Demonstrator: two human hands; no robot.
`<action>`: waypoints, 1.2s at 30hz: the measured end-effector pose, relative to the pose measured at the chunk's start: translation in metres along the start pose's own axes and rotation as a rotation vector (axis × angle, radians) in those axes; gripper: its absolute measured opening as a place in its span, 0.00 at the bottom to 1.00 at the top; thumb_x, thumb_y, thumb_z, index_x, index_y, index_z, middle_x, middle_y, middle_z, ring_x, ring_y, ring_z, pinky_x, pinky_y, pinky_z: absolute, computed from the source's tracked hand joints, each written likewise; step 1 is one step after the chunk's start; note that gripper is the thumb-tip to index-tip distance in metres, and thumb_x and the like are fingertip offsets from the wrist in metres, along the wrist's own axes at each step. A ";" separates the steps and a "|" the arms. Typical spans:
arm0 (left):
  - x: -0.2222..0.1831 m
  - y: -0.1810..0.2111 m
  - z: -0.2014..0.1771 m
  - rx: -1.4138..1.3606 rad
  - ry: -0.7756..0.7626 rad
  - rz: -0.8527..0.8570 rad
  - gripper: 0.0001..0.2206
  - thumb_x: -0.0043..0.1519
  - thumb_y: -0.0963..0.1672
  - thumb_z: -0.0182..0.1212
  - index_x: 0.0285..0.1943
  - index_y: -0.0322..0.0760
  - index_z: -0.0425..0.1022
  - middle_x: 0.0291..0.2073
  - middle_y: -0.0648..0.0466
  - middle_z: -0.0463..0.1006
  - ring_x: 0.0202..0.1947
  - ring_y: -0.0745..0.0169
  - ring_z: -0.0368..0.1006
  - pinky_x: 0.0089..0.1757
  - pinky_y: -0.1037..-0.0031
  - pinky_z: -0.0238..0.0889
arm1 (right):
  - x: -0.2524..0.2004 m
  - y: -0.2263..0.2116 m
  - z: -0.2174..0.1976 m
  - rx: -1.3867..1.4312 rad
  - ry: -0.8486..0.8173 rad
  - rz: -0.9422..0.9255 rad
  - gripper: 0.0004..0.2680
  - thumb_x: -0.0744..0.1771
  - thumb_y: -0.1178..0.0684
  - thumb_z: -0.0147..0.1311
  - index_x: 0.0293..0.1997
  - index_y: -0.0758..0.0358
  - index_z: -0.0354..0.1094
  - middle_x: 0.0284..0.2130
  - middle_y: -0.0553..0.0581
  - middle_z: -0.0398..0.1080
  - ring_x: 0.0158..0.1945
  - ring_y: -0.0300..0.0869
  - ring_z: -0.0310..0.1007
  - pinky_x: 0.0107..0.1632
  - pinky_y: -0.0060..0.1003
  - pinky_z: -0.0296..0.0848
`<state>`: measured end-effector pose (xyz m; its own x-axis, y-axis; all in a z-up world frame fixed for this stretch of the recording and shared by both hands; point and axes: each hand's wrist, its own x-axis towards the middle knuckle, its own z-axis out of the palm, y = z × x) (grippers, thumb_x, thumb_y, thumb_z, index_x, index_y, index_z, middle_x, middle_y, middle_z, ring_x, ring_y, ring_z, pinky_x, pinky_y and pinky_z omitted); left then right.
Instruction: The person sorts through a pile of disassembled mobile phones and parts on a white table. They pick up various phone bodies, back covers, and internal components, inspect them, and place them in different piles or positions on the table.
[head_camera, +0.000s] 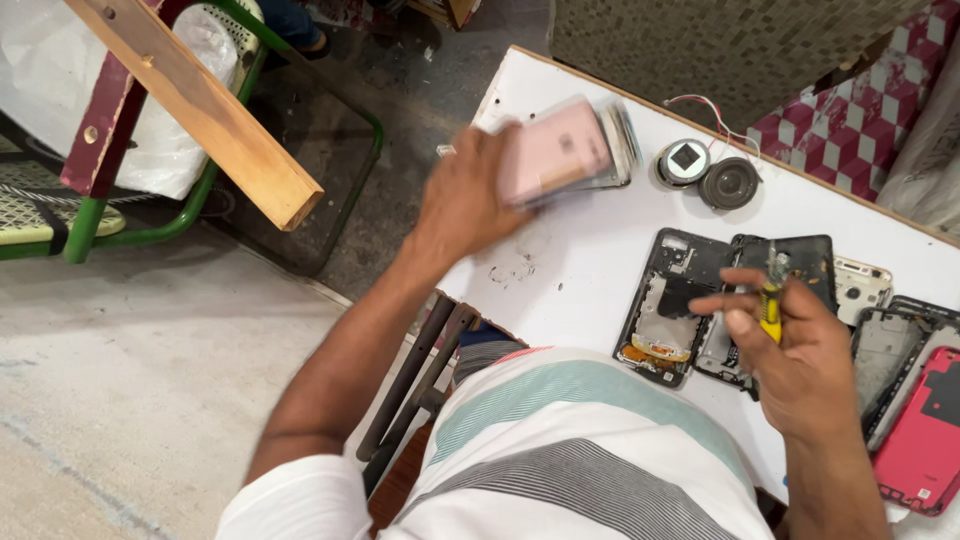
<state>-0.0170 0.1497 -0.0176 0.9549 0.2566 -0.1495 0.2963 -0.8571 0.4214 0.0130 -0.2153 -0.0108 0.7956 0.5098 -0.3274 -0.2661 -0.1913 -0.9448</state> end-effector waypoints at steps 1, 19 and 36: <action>0.011 -0.006 0.003 0.005 0.032 -0.033 0.49 0.48 0.58 0.78 0.73 0.33 0.60 0.51 0.40 0.67 0.45 0.43 0.70 0.44 0.53 0.67 | -0.007 0.002 -0.004 0.014 0.008 -0.005 0.15 0.68 0.57 0.56 0.62 0.71 0.65 0.43 0.61 0.77 0.36 0.31 0.67 0.45 0.24 0.67; 0.028 0.023 0.028 0.162 -0.134 -0.003 0.59 0.38 0.62 0.79 0.75 0.31 0.53 0.59 0.36 0.68 0.60 0.36 0.65 0.54 0.50 0.62 | -0.058 0.033 -0.018 0.110 0.139 0.022 0.14 0.68 0.56 0.57 0.58 0.74 0.66 0.40 0.62 0.78 0.29 0.28 0.60 0.33 0.21 0.59; -0.011 0.016 0.038 0.373 0.410 0.184 0.50 0.54 0.62 0.71 0.73 0.22 0.56 0.65 0.34 0.62 0.62 0.36 0.64 0.50 0.51 0.64 | -0.065 -0.019 -0.032 -1.139 0.619 -0.329 0.16 0.65 0.50 0.74 0.52 0.65 0.73 0.49 0.59 0.75 0.48 0.47 0.78 0.49 0.37 0.77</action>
<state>-0.0237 0.1157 -0.0427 0.9418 0.1768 0.2861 0.1685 -0.9842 0.0535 -0.0160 -0.2718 0.0285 0.9294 0.2632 0.2589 0.3425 -0.8765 -0.3383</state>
